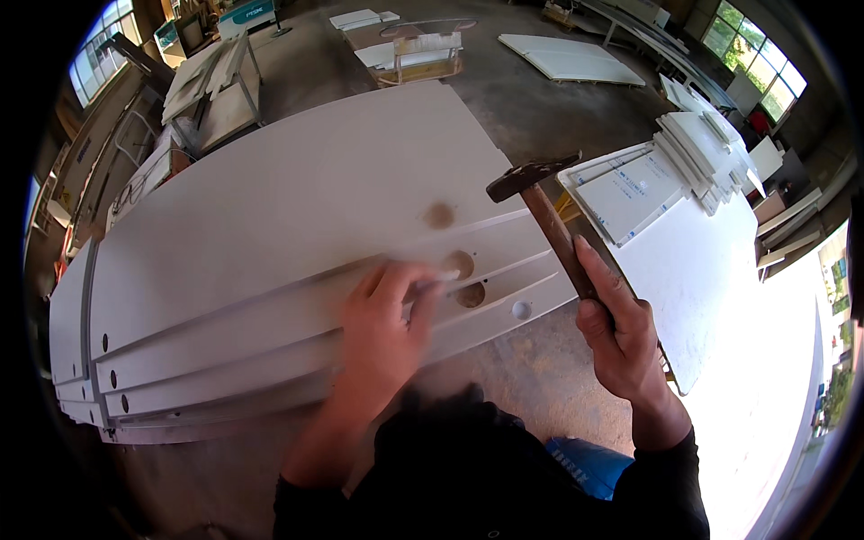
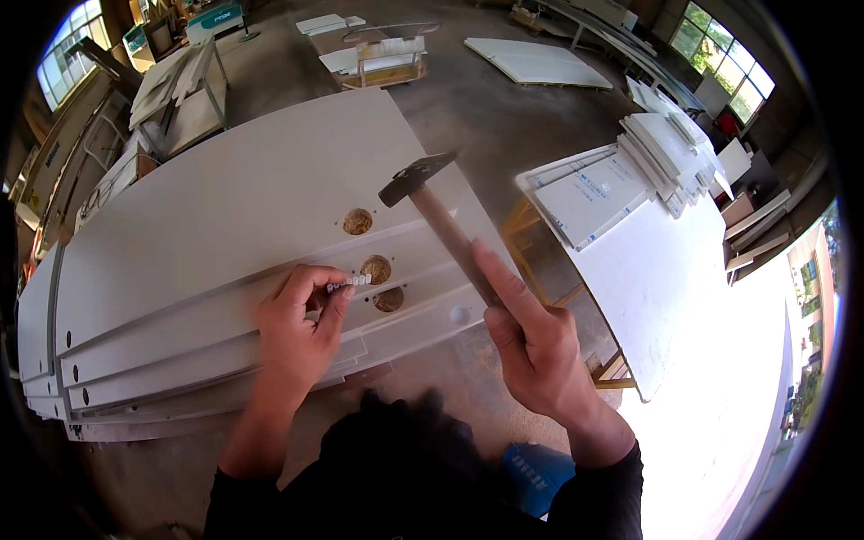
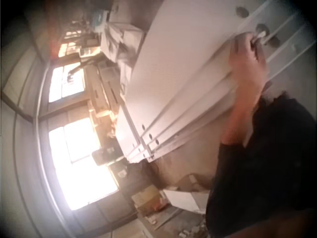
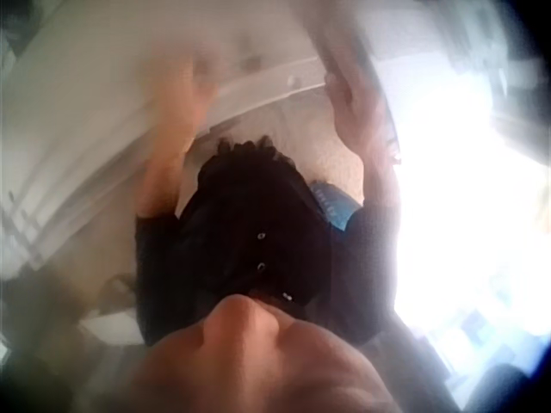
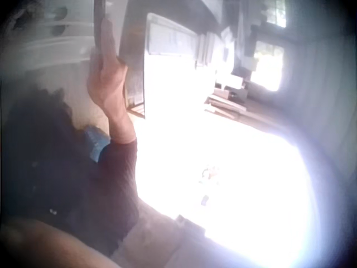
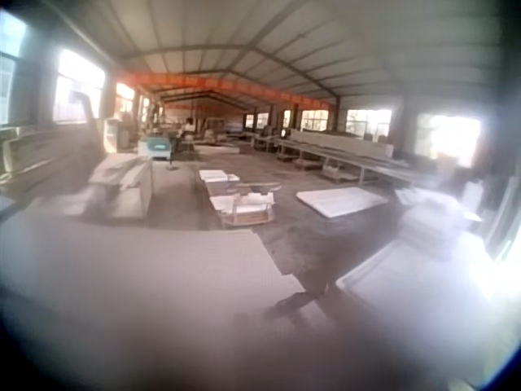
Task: The person uses a hammer to tap wooden dowels into pre-drilled holes on stacked white cabinet doors. They then use a pneumatic nail gun to fasten the dowels and apply sealant from a caulking gun into the holes.
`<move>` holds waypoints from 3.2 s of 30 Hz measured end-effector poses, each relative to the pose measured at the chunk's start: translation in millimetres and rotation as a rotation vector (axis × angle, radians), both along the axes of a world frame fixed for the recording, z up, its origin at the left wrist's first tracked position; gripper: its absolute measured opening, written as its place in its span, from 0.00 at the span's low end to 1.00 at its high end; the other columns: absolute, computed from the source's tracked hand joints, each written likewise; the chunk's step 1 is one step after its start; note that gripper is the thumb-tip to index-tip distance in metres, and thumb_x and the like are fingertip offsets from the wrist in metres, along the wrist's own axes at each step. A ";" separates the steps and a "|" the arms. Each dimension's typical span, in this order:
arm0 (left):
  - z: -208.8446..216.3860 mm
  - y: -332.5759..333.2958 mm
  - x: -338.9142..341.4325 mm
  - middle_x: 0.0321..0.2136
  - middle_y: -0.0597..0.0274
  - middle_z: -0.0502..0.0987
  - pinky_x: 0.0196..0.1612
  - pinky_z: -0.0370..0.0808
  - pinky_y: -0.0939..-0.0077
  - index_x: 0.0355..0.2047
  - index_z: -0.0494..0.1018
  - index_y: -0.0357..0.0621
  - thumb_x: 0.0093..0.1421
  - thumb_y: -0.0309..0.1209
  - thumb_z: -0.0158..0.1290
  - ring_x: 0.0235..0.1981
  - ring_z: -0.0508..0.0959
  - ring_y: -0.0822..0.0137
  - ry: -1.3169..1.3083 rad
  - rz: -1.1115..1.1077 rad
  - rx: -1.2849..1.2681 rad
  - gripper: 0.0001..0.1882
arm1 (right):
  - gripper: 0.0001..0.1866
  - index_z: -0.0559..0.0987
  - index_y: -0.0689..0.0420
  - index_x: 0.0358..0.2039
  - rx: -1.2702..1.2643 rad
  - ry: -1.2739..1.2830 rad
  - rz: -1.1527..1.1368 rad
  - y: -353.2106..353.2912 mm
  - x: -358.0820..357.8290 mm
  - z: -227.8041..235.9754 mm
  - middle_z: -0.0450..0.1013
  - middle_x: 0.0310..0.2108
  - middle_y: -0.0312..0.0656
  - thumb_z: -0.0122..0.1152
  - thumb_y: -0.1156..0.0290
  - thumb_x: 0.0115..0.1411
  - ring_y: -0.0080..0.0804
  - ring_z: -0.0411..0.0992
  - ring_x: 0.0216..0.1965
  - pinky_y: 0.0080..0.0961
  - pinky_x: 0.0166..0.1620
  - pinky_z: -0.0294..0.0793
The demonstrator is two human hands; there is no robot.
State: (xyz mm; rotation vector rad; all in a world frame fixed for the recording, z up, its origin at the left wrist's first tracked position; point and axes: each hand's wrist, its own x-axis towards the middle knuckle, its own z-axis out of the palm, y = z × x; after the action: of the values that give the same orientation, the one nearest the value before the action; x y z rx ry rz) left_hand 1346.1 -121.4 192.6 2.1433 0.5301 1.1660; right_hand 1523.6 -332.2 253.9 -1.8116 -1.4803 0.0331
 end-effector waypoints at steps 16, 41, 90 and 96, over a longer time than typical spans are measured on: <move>-2.2 17.9 24.8 0.35 0.51 0.79 0.39 0.75 0.56 0.38 0.73 0.38 0.64 0.20 0.60 0.35 0.78 0.50 0.113 0.108 0.001 0.06 | 0.32 0.68 0.61 0.74 0.086 0.163 -0.088 -10.7 8.2 -35.2 0.73 0.29 0.36 0.63 0.70 0.71 0.20 0.69 0.27 0.22 0.33 0.70; -4.0 33.8 55.8 0.40 0.50 0.77 0.46 0.75 0.50 0.44 0.68 0.40 0.68 0.19 0.55 0.44 0.77 0.44 0.176 0.305 0.309 0.08 | 0.25 0.83 0.68 0.53 0.086 0.583 -0.355 56.1 48.6 -88.3 0.80 0.27 0.35 0.75 0.62 0.62 0.18 0.68 0.28 0.22 0.33 0.70; -16.1 -7.6 50.7 0.28 0.58 0.81 0.41 0.70 0.55 0.32 0.77 0.45 0.60 0.25 0.62 0.33 0.80 0.52 0.124 0.016 0.259 0.04 | 0.29 0.73 0.53 0.71 -0.164 0.126 -0.049 -24.0 12.0 -15.8 0.76 0.25 0.57 0.55 0.81 0.70 0.46 0.78 0.27 0.32 0.42 0.77; -14.9 -8.4 52.4 0.30 0.62 0.83 0.42 0.71 0.59 0.33 0.78 0.44 0.59 0.23 0.65 0.33 0.81 0.56 0.149 0.063 0.305 0.06 | 0.29 0.73 0.57 0.71 -0.146 0.142 -0.081 -19.9 7.1 -9.3 0.80 0.35 0.51 0.54 0.83 0.71 0.38 0.77 0.35 0.30 0.49 0.76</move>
State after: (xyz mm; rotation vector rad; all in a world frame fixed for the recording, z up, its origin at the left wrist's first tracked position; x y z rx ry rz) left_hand 1398.5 -129.8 177.7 2.5052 0.5143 1.1895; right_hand 1530.7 -352.1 244.6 -1.9425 -1.3331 0.2301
